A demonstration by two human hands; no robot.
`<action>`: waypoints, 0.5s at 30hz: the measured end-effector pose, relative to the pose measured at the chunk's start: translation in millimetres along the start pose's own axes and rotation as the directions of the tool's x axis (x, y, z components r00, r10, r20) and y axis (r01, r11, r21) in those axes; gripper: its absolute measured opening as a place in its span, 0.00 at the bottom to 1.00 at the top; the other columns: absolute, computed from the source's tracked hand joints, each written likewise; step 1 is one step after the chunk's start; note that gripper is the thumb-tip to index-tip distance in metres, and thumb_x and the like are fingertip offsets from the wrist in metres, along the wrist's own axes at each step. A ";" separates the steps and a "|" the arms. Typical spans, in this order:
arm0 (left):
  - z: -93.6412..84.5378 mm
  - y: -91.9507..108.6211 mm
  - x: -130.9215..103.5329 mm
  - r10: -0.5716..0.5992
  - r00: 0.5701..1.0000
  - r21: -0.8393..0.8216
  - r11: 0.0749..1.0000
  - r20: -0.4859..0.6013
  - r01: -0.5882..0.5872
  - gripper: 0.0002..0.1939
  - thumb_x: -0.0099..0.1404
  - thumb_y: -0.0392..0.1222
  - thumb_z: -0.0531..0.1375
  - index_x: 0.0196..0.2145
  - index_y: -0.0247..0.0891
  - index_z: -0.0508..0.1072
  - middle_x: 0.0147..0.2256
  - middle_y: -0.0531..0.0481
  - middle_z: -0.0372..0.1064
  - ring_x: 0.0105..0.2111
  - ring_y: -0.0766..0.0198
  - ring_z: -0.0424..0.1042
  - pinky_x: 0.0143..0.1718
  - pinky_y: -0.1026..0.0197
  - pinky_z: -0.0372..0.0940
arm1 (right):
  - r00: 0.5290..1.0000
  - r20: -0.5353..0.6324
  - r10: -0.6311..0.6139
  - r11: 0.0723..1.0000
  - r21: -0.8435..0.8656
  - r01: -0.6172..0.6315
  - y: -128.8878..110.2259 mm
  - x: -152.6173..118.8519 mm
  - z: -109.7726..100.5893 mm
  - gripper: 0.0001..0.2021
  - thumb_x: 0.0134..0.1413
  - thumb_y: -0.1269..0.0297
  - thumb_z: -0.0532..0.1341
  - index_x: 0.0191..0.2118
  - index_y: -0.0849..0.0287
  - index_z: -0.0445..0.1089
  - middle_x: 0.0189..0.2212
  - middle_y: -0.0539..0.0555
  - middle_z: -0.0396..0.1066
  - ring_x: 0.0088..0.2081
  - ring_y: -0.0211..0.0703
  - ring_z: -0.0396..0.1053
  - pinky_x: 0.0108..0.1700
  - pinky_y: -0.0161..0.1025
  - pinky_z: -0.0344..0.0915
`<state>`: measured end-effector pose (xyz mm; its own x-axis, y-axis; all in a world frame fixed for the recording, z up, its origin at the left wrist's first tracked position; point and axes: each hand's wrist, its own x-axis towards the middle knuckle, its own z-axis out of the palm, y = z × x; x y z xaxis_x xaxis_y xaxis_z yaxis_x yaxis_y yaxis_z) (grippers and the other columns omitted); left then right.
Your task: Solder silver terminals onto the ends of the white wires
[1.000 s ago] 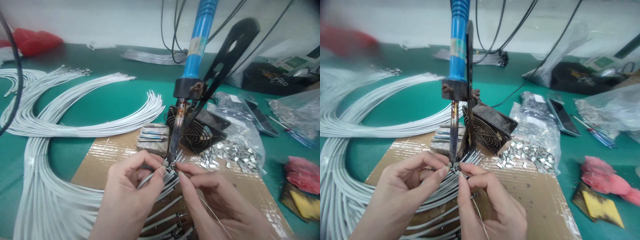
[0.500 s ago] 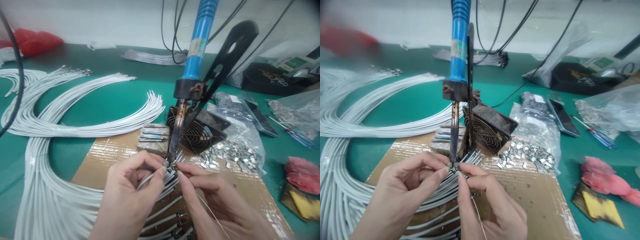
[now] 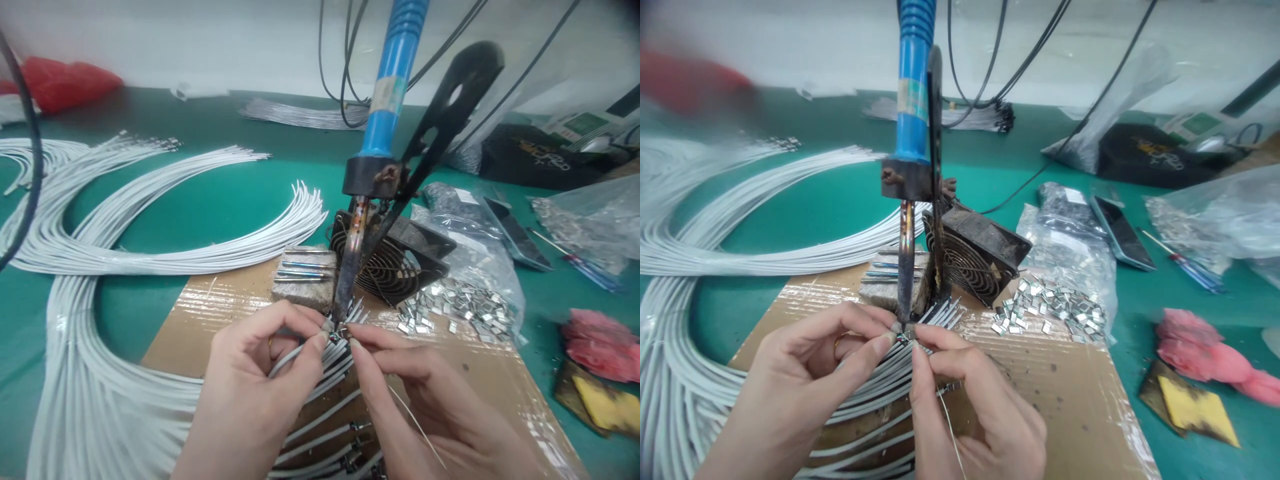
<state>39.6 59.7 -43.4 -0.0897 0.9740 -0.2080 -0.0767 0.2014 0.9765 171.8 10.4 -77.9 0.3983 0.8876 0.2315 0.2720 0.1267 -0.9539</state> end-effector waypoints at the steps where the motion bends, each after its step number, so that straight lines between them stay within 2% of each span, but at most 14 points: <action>1: -0.2 -0.2 0.0 -0.011 1.000 0.000 1.000 -0.004 0.011 0.06 0.54 0.34 0.70 0.21 0.40 0.82 0.31 0.54 0.79 0.25 0.72 0.74 0.26 0.73 0.65 | 1.000 -0.017 -0.009 0.999 -0.031 0.009 0.7 -0.1 2.1 0.05 0.59 0.65 0.73 0.32 0.51 0.82 0.43 0.57 0.87 0.42 0.55 0.87 0.44 0.39 0.84; 4: -2.5 -1.7 1.3 -0.015 1.000 0.024 1.000 -0.001 0.015 0.06 0.55 0.34 0.71 0.21 0.40 0.82 0.31 0.54 0.79 0.24 0.74 0.71 0.26 0.74 0.64 | 0.997 -0.057 -0.042 0.996 -0.083 0.037 2.8 0.3 7.4 0.07 0.59 0.65 0.73 0.30 0.52 0.81 0.40 0.57 0.87 0.38 0.53 0.87 0.41 0.38 0.84; 9: -7.9 -4.4 4.9 0.011 0.995 0.030 0.999 0.102 -0.014 0.07 0.55 0.32 0.72 0.22 0.39 0.82 0.32 0.55 0.79 0.24 0.74 0.73 0.26 0.75 0.66 | 0.991 -0.089 -0.103 0.992 -0.077 0.096 6.7 1.3 10.2 0.05 0.58 0.64 0.74 0.31 0.52 0.82 0.40 0.56 0.87 0.37 0.52 0.87 0.39 0.36 0.84; 15: -2.2 -1.1 0.4 0.020 1.000 0.014 1.000 0.010 -0.021 0.07 0.55 0.34 0.71 0.21 0.40 0.82 0.30 0.55 0.79 0.24 0.73 0.71 0.25 0.73 0.63 | 0.990 -0.073 -0.123 0.991 -0.065 0.118 9.3 0.2 8.7 0.04 0.59 0.66 0.73 0.32 0.52 0.83 0.41 0.56 0.87 0.39 0.52 0.87 0.39 0.35 0.84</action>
<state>37.5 59.6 -44.6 -0.0809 0.9789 -0.1874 -0.0612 0.1828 0.9812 166.7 15.7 -88.4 0.4249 0.8304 0.3605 0.3732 0.2021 -0.9055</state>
